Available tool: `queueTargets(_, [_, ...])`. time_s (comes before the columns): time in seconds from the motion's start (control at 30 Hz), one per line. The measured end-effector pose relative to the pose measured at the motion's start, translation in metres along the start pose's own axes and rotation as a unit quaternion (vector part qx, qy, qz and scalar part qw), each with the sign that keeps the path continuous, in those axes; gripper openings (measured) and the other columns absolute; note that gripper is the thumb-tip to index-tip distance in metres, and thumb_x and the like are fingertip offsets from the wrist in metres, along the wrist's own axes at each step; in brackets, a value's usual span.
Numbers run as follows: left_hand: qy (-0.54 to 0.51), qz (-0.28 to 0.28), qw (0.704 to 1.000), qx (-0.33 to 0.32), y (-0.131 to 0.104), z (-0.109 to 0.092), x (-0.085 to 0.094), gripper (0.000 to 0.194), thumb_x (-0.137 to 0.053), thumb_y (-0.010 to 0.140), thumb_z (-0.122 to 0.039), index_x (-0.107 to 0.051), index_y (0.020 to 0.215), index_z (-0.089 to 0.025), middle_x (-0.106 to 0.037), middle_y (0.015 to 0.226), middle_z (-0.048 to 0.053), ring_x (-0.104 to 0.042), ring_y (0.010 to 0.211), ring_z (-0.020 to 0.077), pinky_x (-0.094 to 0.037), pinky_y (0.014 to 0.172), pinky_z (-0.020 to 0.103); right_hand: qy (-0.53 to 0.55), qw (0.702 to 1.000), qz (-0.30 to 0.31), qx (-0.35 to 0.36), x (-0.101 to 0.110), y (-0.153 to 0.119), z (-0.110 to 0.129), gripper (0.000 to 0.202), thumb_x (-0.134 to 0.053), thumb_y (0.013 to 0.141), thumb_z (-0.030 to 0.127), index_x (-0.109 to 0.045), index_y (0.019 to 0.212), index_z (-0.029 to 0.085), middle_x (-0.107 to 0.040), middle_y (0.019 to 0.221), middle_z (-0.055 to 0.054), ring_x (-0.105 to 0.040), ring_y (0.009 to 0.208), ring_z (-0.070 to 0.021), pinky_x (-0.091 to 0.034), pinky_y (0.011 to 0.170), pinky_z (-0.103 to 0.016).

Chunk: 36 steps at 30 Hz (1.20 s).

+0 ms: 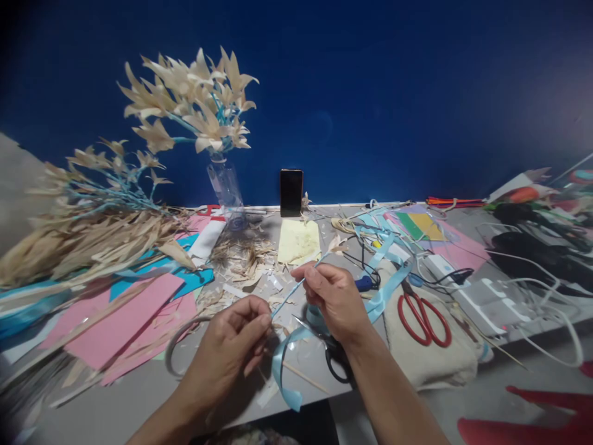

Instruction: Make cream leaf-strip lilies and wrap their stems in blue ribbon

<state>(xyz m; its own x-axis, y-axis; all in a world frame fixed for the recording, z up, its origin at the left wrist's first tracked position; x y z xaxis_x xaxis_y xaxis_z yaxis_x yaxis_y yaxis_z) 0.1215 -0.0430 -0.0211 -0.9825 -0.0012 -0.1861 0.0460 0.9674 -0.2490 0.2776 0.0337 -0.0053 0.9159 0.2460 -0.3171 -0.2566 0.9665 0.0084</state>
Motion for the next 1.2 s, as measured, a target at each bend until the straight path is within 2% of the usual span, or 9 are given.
queueTargets(0.13, [0.030,-0.031,0.997,-0.059,-0.002,-0.005,0.004,0.024,-0.060,0.089,-0.042,-0.051,0.080,-0.021,-0.042,0.055,-0.008,-0.037,0.045,0.0082,-0.029,0.043,0.019,0.017,0.998,-0.038,0.043,-0.001,-0.001,0.000,0.030,-0.081,0.075,0.047,-0.077,0.072,0.018,-0.050,0.061,0.001,-0.036,0.051,-0.0081,-0.027,0.044,-0.022])
queueTargets(0.23, [0.106,-0.048,0.985,-0.130,-0.005,-0.008,0.006,0.020,-0.055,0.093,-0.036,-0.051,0.080,-0.022,-0.046,0.063,-0.006,-0.042,0.052,0.0104,-0.035,0.049,0.022,0.021,0.995,-0.073,0.057,-0.001,-0.002,-0.001,0.029,-0.084,0.070,0.046,-0.076,0.067,0.018,-0.051,0.058,0.001,-0.035,0.050,-0.0077,-0.027,0.043,-0.022])
queueTargets(0.33, [0.221,-0.059,0.946,-0.228,-0.009,-0.013,0.005,0.018,-0.048,0.096,-0.025,-0.052,0.079,-0.022,-0.054,0.073,-0.002,-0.051,0.064,0.0132,-0.041,0.060,0.025,0.018,0.990,-0.122,0.067,0.001,-0.005,-0.002,0.031,-0.086,0.066,0.046,-0.075,0.062,0.017,-0.053,0.057,0.000,-0.036,0.049,-0.0076,-0.027,0.043,-0.022])
queueTargets(0.47, [0.319,-0.055,0.895,-0.307,-0.012,-0.016,0.001,0.019,-0.043,0.097,-0.019,-0.051,0.080,-0.022,-0.057,0.076,0.000,-0.055,0.070,0.0158,-0.042,0.066,0.028,-0.066,0.976,-0.184,0.100,0.006,-0.009,-0.001,0.035,-0.081,0.072,0.049,-0.073,0.061,0.017,-0.053,0.057,0.001,-0.039,0.049,-0.0098,-0.030,0.044,-0.025])
queueTargets(0.6, [0.363,-0.056,0.873,-0.321,-0.012,-0.015,0.001,0.018,-0.042,0.098,-0.018,-0.050,0.083,-0.023,-0.059,0.078,0.001,-0.058,0.072,0.0165,-0.043,0.066,0.027,-0.170,0.948,-0.219,0.159,0.005,-0.014,0.007,0.041,-0.080,0.075,0.047,-0.060,0.054,0.019,-0.054,0.058,0.001,-0.047,0.055,-0.0129,-0.039,0.052,-0.027])
queueTargets(0.8, [0.429,-0.047,0.819,-0.378,-0.013,-0.011,-0.004,0.015,-0.042,0.096,-0.013,-0.051,0.089,-0.023,-0.059,0.077,0.002,-0.058,0.069,0.0170,-0.045,0.064,0.027,-0.286,0.893,-0.266,0.225,-0.005,-0.022,0.020,0.046,-0.078,0.079,0.043,-0.047,0.052,0.021,-0.044,0.053,0.005,-0.038,0.052,-0.0112,-0.036,0.051,-0.027])
queueTargets(1.07, [0.509,-0.084,0.748,-0.418,-0.019,-0.005,-0.021,0.019,-0.043,0.093,-0.009,-0.052,0.084,-0.022,-0.060,0.069,0.001,-0.059,0.062,0.0165,-0.043,0.058,0.026,-0.387,0.810,-0.299,0.325,-0.020,-0.030,0.028,0.049,-0.073,0.084,0.035,-0.037,0.053,0.024,-0.039,0.055,0.005,-0.037,0.054,-0.0123,-0.035,0.055,-0.028])
queueTargets(1.13, [0.510,-0.101,0.751,-0.407,-0.020,-0.004,-0.022,0.021,-0.043,0.091,-0.009,-0.052,0.080,-0.023,-0.059,0.067,0.000,-0.057,0.058,0.0165,-0.041,0.055,0.027,-0.384,0.810,-0.301,0.324,-0.020,-0.030,0.028,0.050,-0.073,0.084,0.034,-0.035,0.053,0.024,-0.037,0.054,0.005,-0.037,0.054,-0.0123,-0.035,0.056,-0.028])
queueTargets(1.2, [0.481,-0.107,0.787,-0.371,-0.019,-0.004,-0.019,0.020,-0.043,0.089,-0.010,-0.052,0.077,-0.024,-0.058,0.065,0.000,-0.056,0.057,0.0165,-0.040,0.055,0.027,-0.356,0.838,-0.292,0.293,-0.015,-0.025,0.026,0.050,-0.074,0.083,0.038,-0.037,0.052,0.023,-0.038,0.053,0.006,-0.036,0.054,-0.0120,-0.035,0.056,-0.028])
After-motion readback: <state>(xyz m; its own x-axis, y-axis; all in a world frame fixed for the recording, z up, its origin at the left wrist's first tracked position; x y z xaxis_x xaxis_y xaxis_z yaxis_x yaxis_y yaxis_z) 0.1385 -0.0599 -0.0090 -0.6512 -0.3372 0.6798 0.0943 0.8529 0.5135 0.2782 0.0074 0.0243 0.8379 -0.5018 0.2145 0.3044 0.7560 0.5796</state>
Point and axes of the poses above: each hand's wrist, its own y-axis towards the middle knuckle, its own x-axis out of the back of the hand, z = x × y, the point moved 5 cm from there along y, towards the middle knuckle
